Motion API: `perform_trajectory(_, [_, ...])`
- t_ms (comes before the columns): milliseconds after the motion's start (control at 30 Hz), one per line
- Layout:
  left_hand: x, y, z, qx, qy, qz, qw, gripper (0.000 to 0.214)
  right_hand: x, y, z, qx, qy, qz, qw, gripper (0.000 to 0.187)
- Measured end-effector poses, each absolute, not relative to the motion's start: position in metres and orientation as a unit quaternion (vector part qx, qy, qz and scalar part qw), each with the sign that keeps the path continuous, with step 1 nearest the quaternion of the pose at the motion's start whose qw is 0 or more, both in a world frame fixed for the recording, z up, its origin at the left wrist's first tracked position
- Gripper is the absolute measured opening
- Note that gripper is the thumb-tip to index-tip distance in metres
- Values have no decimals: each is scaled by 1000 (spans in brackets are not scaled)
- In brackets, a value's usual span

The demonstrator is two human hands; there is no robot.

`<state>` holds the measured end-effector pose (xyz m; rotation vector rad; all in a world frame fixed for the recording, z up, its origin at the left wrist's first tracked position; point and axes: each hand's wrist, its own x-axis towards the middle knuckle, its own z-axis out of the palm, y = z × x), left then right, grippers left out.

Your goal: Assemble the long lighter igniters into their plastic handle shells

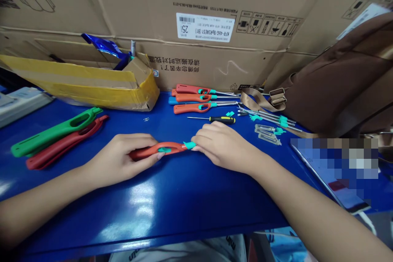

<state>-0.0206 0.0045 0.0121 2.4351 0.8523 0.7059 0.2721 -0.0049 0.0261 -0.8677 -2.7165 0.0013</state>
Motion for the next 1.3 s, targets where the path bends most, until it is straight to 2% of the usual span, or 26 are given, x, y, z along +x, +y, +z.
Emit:
perform_trajectory(167, [-18,1,12,876,323,249,257,21,267,-9,21,-285,-941,-9,180,25])
perform_trajectory(367, [-20,2,11,814,369,221,390,34,264,-11,18,-251,-938,-33,236,21])
perform_trajectory(433, [-20,1,12,803,371,219,412,34,262,-13,18,-250,-938,-43,235,21])
perform_trajectory(600, [-17,-3,16,816,360,252,375,34,259,-17,19,-260,-941,-83,199,24])
perform_trajectory(800, [-18,0,14,764,369,205,489,37,261,-19,20,-252,-942,-103,199,26])
perform_trajectory(1167, [-16,-8,14,886,292,295,207,18,262,-20,23,-262,-947,-127,136,29])
perform_trajectory(1300, [-15,-9,12,907,270,305,106,12,261,-23,27,-288,-945,-95,126,27])
